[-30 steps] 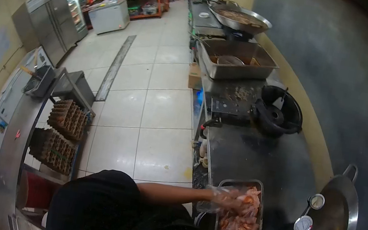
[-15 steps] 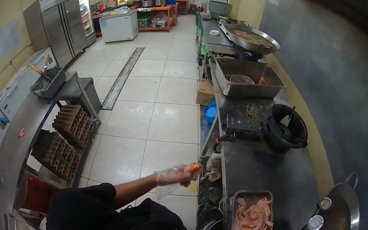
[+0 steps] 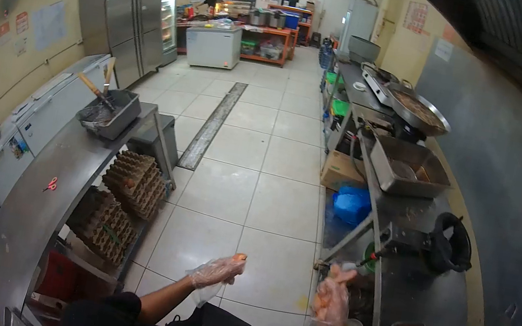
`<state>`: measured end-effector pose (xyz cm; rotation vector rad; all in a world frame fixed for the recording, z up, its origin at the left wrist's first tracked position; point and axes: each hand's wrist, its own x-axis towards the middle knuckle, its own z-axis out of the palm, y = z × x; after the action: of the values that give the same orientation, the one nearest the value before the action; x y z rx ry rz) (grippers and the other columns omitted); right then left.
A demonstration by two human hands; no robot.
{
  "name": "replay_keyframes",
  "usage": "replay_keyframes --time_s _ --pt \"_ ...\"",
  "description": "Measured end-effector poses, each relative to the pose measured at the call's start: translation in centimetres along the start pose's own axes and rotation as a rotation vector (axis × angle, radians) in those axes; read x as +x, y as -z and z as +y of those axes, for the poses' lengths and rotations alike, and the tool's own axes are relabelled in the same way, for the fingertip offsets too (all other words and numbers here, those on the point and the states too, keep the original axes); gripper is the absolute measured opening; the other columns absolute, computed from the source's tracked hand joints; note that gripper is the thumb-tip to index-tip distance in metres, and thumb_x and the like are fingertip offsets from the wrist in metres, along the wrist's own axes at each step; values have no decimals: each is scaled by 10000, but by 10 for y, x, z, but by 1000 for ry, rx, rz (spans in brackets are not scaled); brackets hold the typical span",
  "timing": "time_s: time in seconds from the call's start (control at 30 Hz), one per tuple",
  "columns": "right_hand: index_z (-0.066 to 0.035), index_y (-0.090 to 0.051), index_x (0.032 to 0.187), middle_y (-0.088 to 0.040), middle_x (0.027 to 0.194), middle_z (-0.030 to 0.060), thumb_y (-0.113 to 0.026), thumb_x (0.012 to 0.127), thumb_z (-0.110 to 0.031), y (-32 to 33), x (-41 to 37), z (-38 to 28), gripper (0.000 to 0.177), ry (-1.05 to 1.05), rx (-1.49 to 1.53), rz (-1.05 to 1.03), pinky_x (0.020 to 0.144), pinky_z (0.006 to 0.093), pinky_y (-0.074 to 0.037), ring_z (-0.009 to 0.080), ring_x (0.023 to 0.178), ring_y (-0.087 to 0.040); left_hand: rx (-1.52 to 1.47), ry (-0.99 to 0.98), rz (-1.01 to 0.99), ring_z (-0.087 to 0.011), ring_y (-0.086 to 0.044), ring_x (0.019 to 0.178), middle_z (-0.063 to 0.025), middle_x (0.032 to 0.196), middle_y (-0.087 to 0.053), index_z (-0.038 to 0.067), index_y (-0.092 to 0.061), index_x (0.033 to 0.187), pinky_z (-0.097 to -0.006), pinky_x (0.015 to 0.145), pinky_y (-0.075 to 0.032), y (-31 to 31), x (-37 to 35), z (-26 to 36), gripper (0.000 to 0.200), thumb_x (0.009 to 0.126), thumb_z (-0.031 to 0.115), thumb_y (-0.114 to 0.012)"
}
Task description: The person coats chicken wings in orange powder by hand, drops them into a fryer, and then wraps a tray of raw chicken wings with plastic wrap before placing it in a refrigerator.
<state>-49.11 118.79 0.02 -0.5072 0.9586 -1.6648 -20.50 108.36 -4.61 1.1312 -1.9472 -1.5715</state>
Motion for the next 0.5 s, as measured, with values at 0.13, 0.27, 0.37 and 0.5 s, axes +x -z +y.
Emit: replay_keyframes --time_s 0.13,0.27,0.37,0.5 --pt "-8 -224 1390 -390 589 -43 -609 836 -200 -163 28 -50 702 139 -388 -408 334 177 -317 44 399 -352 -289 149 64 -102 -456 565 2 701 -412 91 -441 832 -261 529 -384 41 -32 -60 504 921 564 -291" --pt "-12 -240 1379 -419 641 -55 -610 855 -236 -315 61 -129 680 297 -487 -683 363 177 -320 17 452 -372 -434 106 95 -90 -424 556 15 708 -436 109 -421 783 -247 515 -364 67 -61 -76 465 911 549 -344" --pt "-20 -332 1308 -423 650 -59 -614 855 -247 -377 54 -153 580 428 -554 -706 374 171 -319 10 454 -367 -596 110 128 -83 -418 549 19 727 -456 119 -469 798 -242 505 -350 73 -68 -90 424 902 523 -392" --pt "-46 -446 1167 -426 652 -62 -612 854 -261 -365 31 -110 415 421 -601 -676 374 170 -316 7 459 -365 -713 84 165 -76 -410 546 23 750 -476 133 -518 868 -228 502 -333 76 -74 -100 363 892 487 -441"
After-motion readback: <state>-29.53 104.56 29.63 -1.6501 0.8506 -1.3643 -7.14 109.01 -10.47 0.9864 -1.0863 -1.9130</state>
